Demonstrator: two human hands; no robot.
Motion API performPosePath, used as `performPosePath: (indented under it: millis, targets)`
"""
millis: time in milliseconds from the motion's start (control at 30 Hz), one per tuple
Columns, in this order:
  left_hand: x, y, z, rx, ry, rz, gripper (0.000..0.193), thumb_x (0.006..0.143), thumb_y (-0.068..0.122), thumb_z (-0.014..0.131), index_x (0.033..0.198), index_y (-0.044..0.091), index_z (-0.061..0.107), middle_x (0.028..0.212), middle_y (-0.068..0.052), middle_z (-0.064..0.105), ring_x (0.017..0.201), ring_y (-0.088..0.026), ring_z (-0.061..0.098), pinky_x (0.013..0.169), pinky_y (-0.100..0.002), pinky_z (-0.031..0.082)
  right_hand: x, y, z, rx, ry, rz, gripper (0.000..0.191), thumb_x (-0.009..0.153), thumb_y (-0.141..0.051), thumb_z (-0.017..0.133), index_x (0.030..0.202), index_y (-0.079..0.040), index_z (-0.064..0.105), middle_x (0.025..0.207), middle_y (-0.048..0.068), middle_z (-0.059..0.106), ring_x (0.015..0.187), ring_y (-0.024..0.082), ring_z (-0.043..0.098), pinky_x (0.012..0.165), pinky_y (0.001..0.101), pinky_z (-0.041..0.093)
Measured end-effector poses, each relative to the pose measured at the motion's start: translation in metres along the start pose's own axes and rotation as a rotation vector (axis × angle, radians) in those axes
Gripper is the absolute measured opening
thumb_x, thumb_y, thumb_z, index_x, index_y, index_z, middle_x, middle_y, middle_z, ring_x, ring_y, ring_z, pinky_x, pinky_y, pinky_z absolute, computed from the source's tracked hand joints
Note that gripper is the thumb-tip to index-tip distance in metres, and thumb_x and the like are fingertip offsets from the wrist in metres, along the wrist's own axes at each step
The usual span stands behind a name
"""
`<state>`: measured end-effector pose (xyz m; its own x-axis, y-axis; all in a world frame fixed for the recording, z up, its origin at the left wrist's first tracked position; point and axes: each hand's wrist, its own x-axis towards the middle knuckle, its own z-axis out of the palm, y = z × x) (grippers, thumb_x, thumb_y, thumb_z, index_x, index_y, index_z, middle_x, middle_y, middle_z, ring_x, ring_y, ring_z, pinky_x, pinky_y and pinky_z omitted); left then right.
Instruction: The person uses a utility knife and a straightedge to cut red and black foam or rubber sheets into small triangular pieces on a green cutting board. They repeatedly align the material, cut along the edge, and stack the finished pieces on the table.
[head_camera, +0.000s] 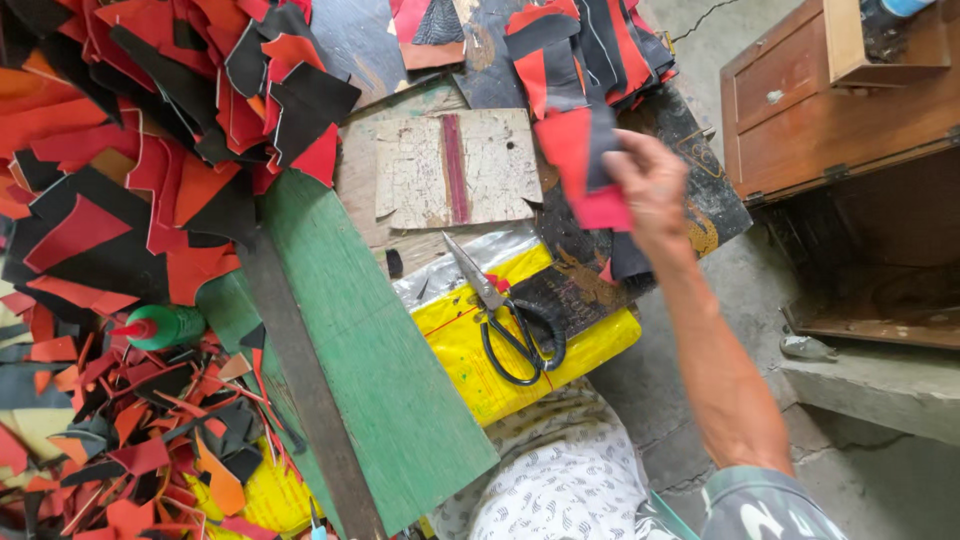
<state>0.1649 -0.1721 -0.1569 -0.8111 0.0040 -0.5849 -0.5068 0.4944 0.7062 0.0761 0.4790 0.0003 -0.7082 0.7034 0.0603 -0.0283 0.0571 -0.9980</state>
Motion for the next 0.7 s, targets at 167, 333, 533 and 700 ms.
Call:
performPosePath:
  millis: [167, 333, 533, 700]
  targets:
    - [-0.010, 0.002, -0.015, -0.021, 0.005, 0.152, 0.036, 0.064, 0.007, 0.091, 0.074, 0.005, 0.056, 0.051, 0.000, 0.049, 0.046, -0.009, 0.048, 0.047, -0.028, 0.038, -0.038, 0.006, -0.065, -0.554, 0.036, -0.078, 0.042, 0.087, -0.007, 0.080, 0.126, 0.004, 0.069, 0.108, 0.014, 0.071, 0.096, 0.023, 0.069, 0.089, 0.0354, 0.056]
    - [-0.019, 0.018, -0.024, -0.070, -0.043, -0.038, 0.033, 0.068, 0.006, 0.090, 0.076, 0.003, 0.058, 0.054, -0.001, 0.048, 0.047, -0.010, 0.047, 0.049, -0.030, 0.038, -0.058, -0.014, -0.033, -1.186, 0.163, -0.511, 0.039, 0.079, -0.007, 0.086, 0.117, -0.004, 0.076, 0.111, 0.014, 0.072, 0.106, 0.033, 0.066, 0.094, 0.0439, 0.052]
    - [-0.023, 0.033, -0.031, -0.201, -0.209, -0.201, 0.033, 0.073, 0.011, 0.091, 0.084, 0.003, 0.061, 0.060, -0.002, 0.048, 0.052, -0.011, 0.049, 0.054, -0.030, 0.039, -0.043, -0.025, 0.115, -0.479, -0.279, -0.227, 0.019, 0.091, -0.011, 0.076, 0.109, -0.004, 0.077, 0.100, 0.010, 0.072, 0.088, 0.017, 0.069, 0.082, 0.0305, 0.056]
    - [-0.014, 0.038, -0.029, -0.165, -0.247, -0.147, 0.038, 0.071, 0.014, 0.096, 0.082, 0.003, 0.061, 0.059, -0.001, 0.050, 0.055, -0.011, 0.053, 0.057, -0.029, 0.042, 0.001, -0.002, 0.264, -0.220, -0.532, -0.013, 0.031, 0.091, -0.016, 0.073, 0.117, 0.002, 0.068, 0.099, 0.012, 0.075, 0.083, 0.019, 0.072, 0.070, 0.0321, 0.061]
